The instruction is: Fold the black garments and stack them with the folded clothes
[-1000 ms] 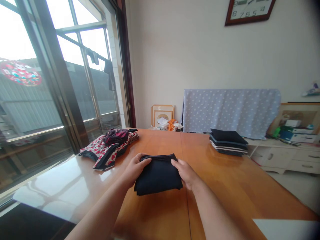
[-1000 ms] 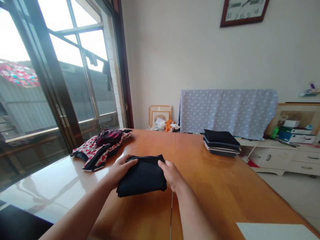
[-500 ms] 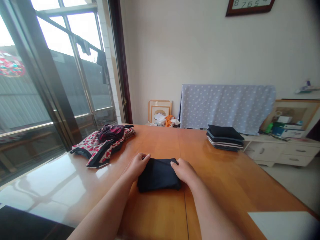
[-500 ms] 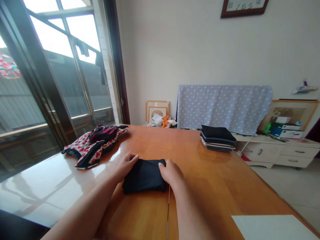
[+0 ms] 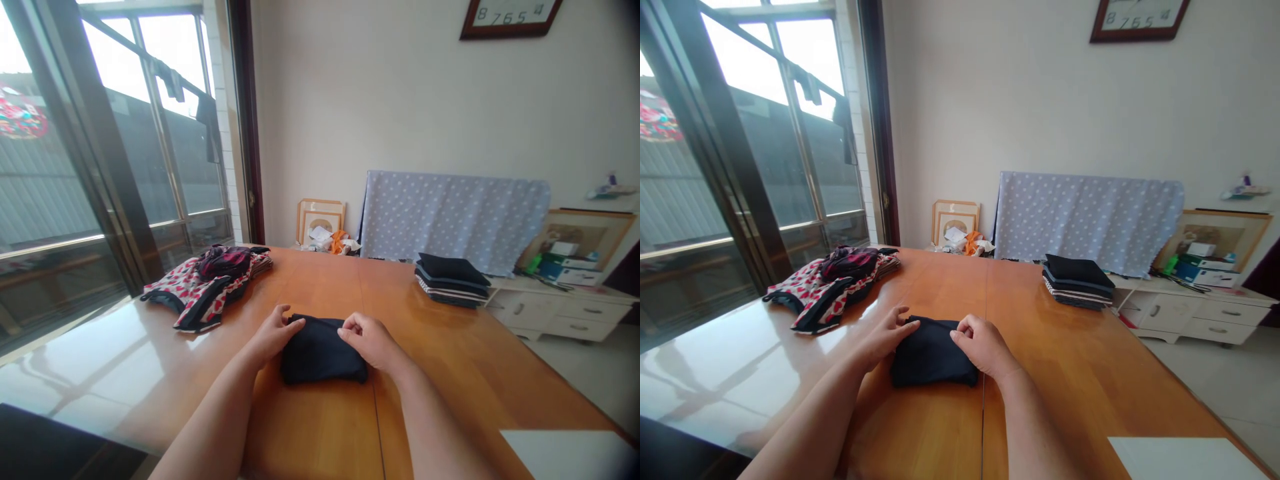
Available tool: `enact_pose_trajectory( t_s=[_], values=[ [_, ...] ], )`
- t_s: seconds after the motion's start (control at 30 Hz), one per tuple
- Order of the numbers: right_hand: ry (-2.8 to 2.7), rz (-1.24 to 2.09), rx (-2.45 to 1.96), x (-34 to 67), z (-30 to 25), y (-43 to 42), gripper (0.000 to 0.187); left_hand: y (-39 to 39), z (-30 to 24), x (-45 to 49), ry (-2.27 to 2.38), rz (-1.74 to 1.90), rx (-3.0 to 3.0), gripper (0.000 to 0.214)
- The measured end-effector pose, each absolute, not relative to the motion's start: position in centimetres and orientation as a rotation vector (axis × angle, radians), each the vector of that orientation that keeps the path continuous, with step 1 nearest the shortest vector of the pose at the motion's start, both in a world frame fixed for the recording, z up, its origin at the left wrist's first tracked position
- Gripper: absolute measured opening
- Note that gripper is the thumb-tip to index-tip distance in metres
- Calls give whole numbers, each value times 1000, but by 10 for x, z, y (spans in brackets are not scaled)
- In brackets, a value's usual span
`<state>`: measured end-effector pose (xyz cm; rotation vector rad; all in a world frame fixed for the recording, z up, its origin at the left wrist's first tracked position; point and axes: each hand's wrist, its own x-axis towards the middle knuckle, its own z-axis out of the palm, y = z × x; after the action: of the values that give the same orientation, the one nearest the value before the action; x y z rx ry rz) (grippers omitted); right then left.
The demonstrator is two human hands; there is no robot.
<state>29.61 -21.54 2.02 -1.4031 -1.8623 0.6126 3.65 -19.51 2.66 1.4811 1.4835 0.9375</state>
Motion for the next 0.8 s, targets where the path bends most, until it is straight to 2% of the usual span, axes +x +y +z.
enact_pose_trajectory(
  t_s=[0.17,0.37,0.43,0.5,0.57,0.8],
  values=[
    [-1982,487,-1378,272,30,-232,29,-186,21,29,1436,909,1336,59],
    [-2384,204,-1349,235,32,-256,70,-174,10,21,1474,895,1253,50],
    [-2405,171,-1386,231,28,-257,64,-172,7,21,1478,891,1241,49],
    [-2365,160,-1396,231,23,-254,45,-171,6,21,1472,884,1231,49],
    [-2297,162,-1381,233,18,-248,35,-171,6,21,1458,874,1227,47],
    [-2060,159,-1400,229,12,-239,38,-175,8,24,1413,808,1229,39]
  ],
)
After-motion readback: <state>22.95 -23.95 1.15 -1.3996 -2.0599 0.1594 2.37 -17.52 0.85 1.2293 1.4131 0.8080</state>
